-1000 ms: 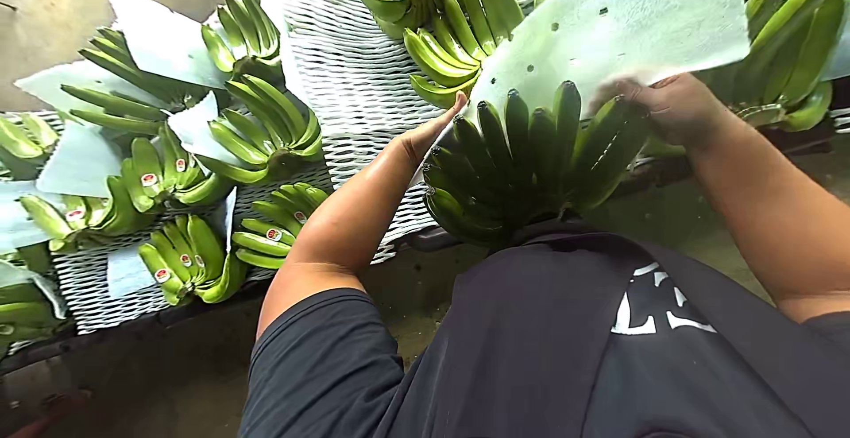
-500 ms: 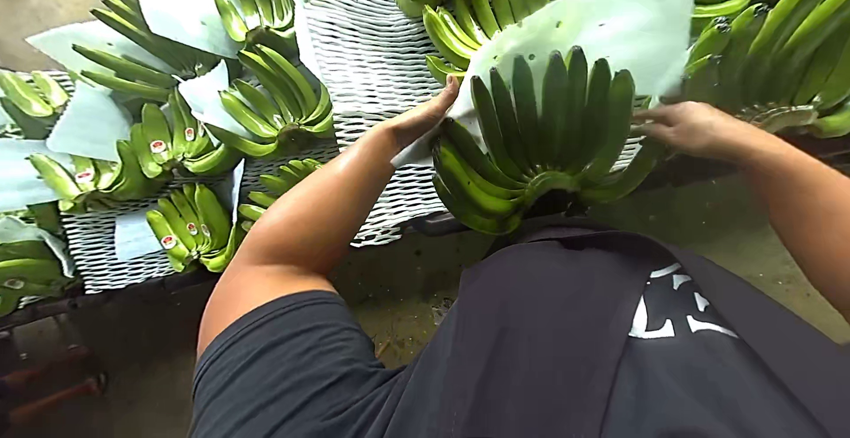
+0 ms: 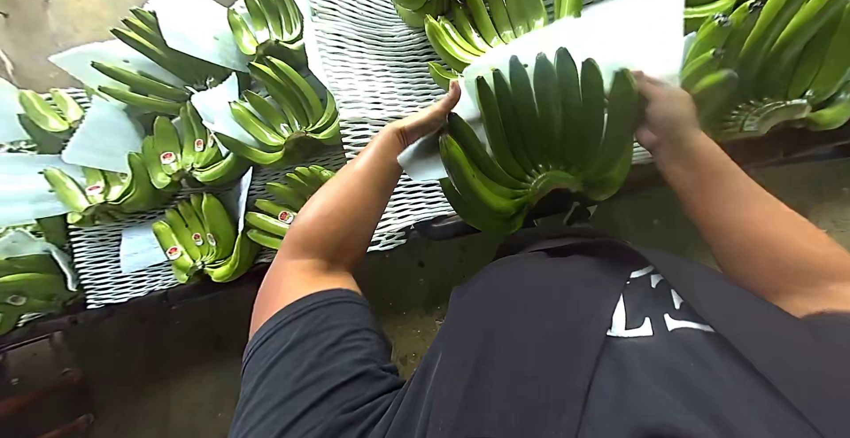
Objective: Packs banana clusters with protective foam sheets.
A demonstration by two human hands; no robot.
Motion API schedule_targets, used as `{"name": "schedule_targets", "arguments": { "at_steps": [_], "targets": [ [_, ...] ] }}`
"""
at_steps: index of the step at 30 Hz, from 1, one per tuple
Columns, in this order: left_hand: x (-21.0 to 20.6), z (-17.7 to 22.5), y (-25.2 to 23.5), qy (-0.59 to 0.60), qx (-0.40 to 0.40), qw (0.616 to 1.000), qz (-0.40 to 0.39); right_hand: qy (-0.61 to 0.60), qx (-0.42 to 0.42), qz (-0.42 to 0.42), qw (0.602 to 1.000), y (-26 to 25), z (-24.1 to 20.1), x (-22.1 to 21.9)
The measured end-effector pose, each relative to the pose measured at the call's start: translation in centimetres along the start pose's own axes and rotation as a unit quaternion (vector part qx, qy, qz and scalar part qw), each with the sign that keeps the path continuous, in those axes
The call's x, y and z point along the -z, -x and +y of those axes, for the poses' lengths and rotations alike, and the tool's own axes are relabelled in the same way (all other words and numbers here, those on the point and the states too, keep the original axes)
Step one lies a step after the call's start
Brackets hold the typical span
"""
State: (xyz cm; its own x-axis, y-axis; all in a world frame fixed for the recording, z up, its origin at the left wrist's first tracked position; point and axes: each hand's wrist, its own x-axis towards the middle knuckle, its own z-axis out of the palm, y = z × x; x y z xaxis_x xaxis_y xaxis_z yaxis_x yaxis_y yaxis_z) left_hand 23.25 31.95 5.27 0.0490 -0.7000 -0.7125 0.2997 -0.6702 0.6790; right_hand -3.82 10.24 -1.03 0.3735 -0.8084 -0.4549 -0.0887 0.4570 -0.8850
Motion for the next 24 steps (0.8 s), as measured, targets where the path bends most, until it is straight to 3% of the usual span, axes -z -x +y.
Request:
{"name": "schedule_targets", "arguments": {
  "at_steps": [2, 5, 7, 11, 14, 16, 18, 20, 22, 24],
  "targets": [
    [-1.3, 0.5, 1.5, -0.013, 0.037, 0.999, 0.02, 0.011, 0.017, -0.062, 0.998, 2.0, -0.8, 2.6],
    [-2.2, -1.0, 0.9, -0.016, 0.038, 0.998, 0.044, 0.107, -0.008, -0.046, 0.993, 2.1, 0.8, 5.6],
    [-1.1, -2.5, -0.6, 0.039, -0.001, 0.998, 0.058, 0.218, -0.029, -0.034, 0.975, 2.0, 1.4, 6.4],
    [-0.3, -4.9, -0.4, 0.171, -0.02, 0.985, 0.019, 0.269, 0.009, -0.054, 0.961, 3.4, 1.0, 6.0],
    [-2.3, -5.3, 1.8, 0.156, -0.038, 0.984, 0.076, 0.399, 0.06, -0.13, 0.906, 3.4, 0.0, 6.6],
    [-4.1, -4.3, 3.2, 0.085, -0.056, 0.985, 0.142, 0.445, 0.151, -0.163, 0.868, 2.9, -2.1, 8.0],
    [-5.6, -2.6, 4.9, 0.009, -0.115, 0.962, 0.246, 0.435, 0.263, -0.089, 0.856, 1.1, -5.6, 10.1],
    [-6.6, -1.1, 6.4, -0.073, -0.245, 0.914, 0.316, 0.452, 0.323, 0.049, 0.83, -2.4, -9.8, 12.7],
    [-7.7, 0.7, 7.1, -0.118, -0.334, 0.862, 0.362, 0.483, 0.305, 0.153, 0.806, -7.1, -13.5, 15.6],
    [-9.3, 2.2, 6.8, -0.121, -0.362, 0.845, 0.375, 0.515, 0.257, 0.201, 0.792, -12.4, -15.6, 18.5]
  ]
}}
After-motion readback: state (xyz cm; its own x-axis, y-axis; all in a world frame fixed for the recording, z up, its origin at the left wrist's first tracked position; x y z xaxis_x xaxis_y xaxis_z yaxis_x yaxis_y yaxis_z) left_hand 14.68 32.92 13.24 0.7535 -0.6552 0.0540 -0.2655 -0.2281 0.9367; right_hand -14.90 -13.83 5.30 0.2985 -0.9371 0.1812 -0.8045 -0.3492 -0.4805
